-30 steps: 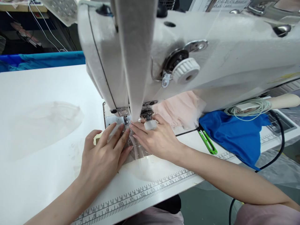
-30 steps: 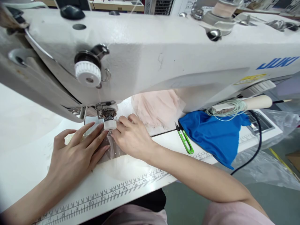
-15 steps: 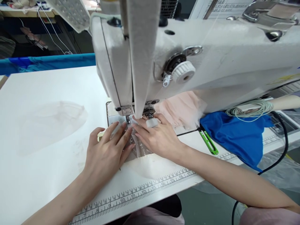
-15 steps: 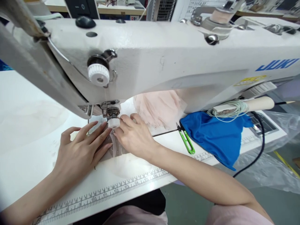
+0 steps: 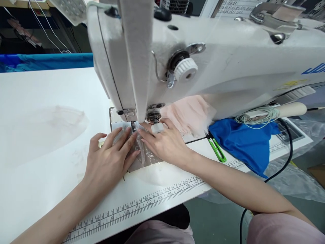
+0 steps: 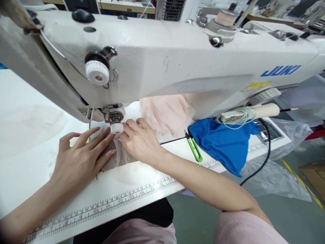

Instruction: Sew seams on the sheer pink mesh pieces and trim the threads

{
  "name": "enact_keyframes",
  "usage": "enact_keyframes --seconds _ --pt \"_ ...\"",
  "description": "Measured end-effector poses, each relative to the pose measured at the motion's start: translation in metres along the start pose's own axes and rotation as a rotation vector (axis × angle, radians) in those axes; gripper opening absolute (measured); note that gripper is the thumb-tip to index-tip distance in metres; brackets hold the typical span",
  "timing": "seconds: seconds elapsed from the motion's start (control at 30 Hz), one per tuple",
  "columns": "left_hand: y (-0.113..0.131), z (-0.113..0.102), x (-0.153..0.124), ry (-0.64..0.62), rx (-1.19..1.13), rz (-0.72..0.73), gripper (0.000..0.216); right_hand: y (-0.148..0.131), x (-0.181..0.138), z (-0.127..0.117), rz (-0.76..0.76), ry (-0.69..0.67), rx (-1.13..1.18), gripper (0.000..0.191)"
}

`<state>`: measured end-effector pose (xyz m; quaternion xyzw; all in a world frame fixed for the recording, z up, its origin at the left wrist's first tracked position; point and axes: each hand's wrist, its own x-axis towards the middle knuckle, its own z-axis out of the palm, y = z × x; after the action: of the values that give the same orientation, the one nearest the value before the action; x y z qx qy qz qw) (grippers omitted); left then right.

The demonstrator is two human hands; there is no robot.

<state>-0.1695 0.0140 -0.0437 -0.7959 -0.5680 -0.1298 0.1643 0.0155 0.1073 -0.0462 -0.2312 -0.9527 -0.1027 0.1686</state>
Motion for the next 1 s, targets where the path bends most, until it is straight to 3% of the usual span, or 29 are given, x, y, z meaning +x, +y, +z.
enact_keyframes --seconds 0.17,0.23,0.33,0.43,0.53,0.67,0.77,0.9,1.0 --pt "0.001 -0.014 0.000 0.061 0.014 0.046 0.031 0.000 -0.002 -0.015 -0.046 -0.029 0.142 0.028" --pt "-0.001 -0.024 -0.003 0.027 -0.070 0.094 0.022 0.000 -0.003 -0.030 -0.020 -0.164 0.320 0.022" --pt "-0.007 -0.034 -0.009 -0.162 -0.245 0.174 0.029 0.000 -0.005 -0.051 -0.007 -0.457 0.539 0.020" --pt "-0.013 -0.036 -0.013 -0.222 -0.304 0.208 0.020 0.004 -0.005 -0.061 0.008 -0.540 0.635 0.005" --pt "-0.014 -0.038 -0.012 -0.271 -0.416 0.048 0.021 0.009 -0.004 -0.062 0.148 -0.480 0.758 0.015" --pt "-0.014 -0.044 0.003 -0.414 -0.518 -0.206 0.024 0.011 -0.003 -0.059 0.279 -0.367 0.796 0.012" --pt "-0.017 -0.042 0.019 -0.475 -0.541 -0.196 0.024 0.008 -0.003 -0.051 0.206 -0.254 0.703 0.019" --pt "-0.025 -0.034 0.038 -0.457 -0.605 -0.145 0.029 0.005 -0.005 -0.034 0.144 0.109 0.545 0.024" --pt "-0.032 -0.032 0.043 -0.439 -0.719 -0.127 0.031 0.006 -0.005 -0.026 0.151 0.230 0.459 0.028"
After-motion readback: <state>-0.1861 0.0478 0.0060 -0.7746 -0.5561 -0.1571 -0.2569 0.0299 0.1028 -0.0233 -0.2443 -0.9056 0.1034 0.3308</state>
